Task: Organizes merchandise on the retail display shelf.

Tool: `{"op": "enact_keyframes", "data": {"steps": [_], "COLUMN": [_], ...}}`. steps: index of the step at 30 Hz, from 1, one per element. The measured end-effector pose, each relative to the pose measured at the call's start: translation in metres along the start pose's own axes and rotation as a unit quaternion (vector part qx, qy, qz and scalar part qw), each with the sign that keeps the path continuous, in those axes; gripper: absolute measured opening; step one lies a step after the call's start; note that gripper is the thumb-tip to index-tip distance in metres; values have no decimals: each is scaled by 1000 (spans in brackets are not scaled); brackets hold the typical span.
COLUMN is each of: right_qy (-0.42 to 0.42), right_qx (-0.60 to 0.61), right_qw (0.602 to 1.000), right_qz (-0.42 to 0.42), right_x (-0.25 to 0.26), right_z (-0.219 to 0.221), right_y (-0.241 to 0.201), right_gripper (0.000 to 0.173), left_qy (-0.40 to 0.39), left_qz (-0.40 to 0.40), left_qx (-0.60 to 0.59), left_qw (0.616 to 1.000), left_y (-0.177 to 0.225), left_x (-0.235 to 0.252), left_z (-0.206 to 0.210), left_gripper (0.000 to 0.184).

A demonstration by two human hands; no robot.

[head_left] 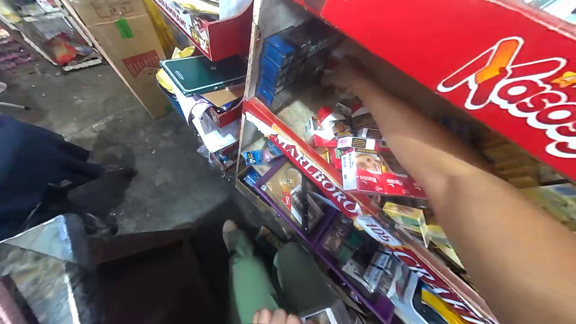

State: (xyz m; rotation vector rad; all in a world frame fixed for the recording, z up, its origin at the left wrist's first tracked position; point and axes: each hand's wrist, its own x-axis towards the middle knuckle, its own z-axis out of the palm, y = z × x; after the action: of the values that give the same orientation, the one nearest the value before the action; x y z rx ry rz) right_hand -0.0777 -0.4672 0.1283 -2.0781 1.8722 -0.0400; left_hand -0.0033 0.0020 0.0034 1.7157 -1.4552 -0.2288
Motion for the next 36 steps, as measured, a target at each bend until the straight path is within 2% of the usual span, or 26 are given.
{"op": "enact_keyframes", "data": {"steps": [2, 4, 5, 7, 10, 12, 14, 16, 20, 22, 25, 29, 30, 32, 34, 36], "right_qy": [-88, -179, -189, -165, -45, 35, 99, 83, 89, 111, 129, 55, 43, 29, 17, 26], "right_qx": [-80, -155, -154, -80, 90, 139, 120, 58, -10, -11, 57, 138, 107, -38, -47, -24], "right_qw": [992, 970, 969, 982, 995, 989, 986, 995, 996, 994, 990, 989, 993, 999, 999, 999], "right_qz": [-49, -50, -50, -34, -11, -36, -55, -23, -4, 10, 18, 4, -6, -25, -12, -35], "right_x": [-12, -12, -7, -3, -17, -12, -5, -7, 21, 38, 55, 37, 23, -5, -14, -13], "right_z": [3, 10, 13, 7, -10, -8, 0, 0, 9, 14, 20, 12, 4, -16, -27, -28], "right_y": [8, 15, 21, 29, 19, 18, 18, 8, 22, 33, 42, 34, 26, 15, 33, 65], "right_gripper": [69, 70, 66, 56, 52, 44, 43, 48, 56, 57, 53, 44, 45, 45, 45, 38], "left_qy": [-5, -8, -7, -7, -2, 2, 3, -1, 1, 1, 2, 0, 0, -1, -6, -12], "left_qz": [6, 13, 17, 20, 21, 21, 17, 11, 4, 2, -1, -2, -1, 8, 18, 28], "left_qx": [5, 8, 8, 8, 11, 13, 16, 13, 15, 13, 9, 11, 8, 6, 10, 10], "left_qw": [1000, 1000, 1000, 1000, 1000, 1000, 1000, 1000, 1000, 1000, 1000, 1000, 1000, 1000, 1000, 1000], "left_y": [2, 3, 3, 3, 2, 1, 0, -1, -3, -5, -6, -5, -4, -2, 2, 6], "left_x": [-1, -2, -2, -3, -2, -1, -1, -1, -1, -1, -1, -2, -1, -1, -1, -1], "left_z": [1, 0, 1, 1, 2, 3, 3, 2, 2, 2, 2, 2, 3, 3, 3, 3], "left_gripper": [47, 48, 48, 48, 49, 49, 49, 49, 50, 49, 47, 49, 49, 48, 46, 46]}}
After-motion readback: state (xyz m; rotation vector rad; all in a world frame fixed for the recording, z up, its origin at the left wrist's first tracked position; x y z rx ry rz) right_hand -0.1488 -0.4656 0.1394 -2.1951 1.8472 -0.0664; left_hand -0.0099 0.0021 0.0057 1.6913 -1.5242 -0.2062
